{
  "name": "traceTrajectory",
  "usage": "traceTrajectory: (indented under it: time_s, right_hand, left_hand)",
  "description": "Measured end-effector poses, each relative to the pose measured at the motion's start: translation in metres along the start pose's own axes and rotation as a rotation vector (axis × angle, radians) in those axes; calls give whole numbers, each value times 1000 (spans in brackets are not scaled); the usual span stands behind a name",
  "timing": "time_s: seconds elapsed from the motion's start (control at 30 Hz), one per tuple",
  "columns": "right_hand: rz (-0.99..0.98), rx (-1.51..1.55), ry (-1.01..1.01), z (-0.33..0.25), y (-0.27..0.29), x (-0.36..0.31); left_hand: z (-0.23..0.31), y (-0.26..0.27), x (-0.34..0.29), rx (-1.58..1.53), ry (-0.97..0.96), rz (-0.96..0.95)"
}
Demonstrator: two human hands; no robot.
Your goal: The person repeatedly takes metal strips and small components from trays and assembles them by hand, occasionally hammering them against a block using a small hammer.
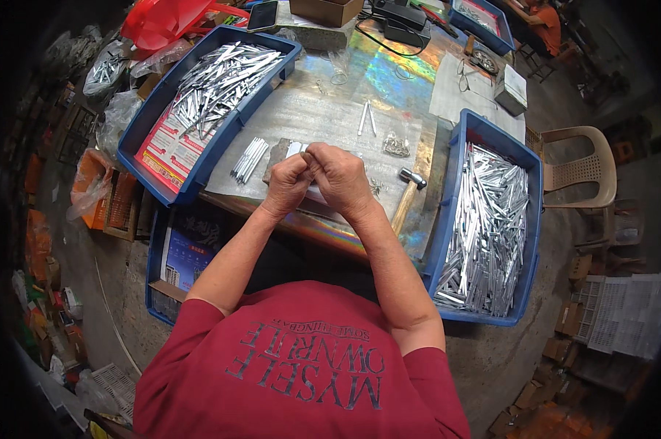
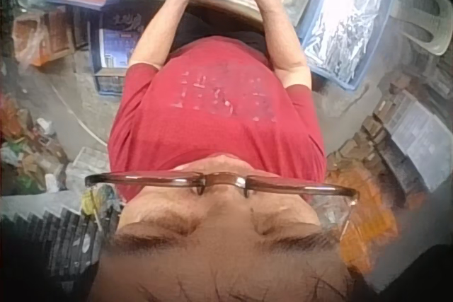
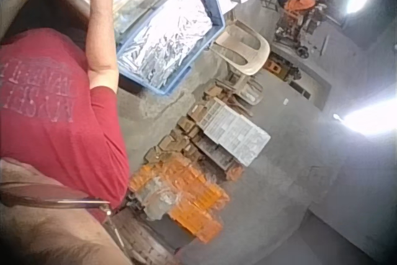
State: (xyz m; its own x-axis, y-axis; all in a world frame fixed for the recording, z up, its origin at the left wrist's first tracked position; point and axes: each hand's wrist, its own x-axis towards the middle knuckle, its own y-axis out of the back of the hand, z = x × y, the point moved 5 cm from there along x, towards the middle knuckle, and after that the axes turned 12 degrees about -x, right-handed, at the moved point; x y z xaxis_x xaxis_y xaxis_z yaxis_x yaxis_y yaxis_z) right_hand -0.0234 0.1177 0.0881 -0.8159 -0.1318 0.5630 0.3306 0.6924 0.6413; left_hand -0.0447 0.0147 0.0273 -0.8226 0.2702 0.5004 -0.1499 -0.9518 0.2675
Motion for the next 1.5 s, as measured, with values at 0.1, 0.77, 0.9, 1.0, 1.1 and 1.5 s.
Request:
traceTrajectory:
  time_s: [0.1,0.77,0.9,1.0,1.1,1.5]
  right_hand:
    - [-3,-54,48,-2,-4,-3]
    - [126,-260,-197,18,14,-81]
    - [158,-726,-365,63,41,-109]
    - [-33,-789,-602,73,42,-126]
    - [-74,-695,-775,74,43,-125]
    - [-34,682,-825,19,56,-97]
  left_hand:
    - [1,3,-2,-81,29,44]
    - [3,2,-6,-88,-50,158]
    - [6,2,-5,-105,-68,147]
    - [4,2,-6,-106,-91,145]
    - [5,2,-7,-107,-96,141]
    - [8,2,-6,-85,-150,138]
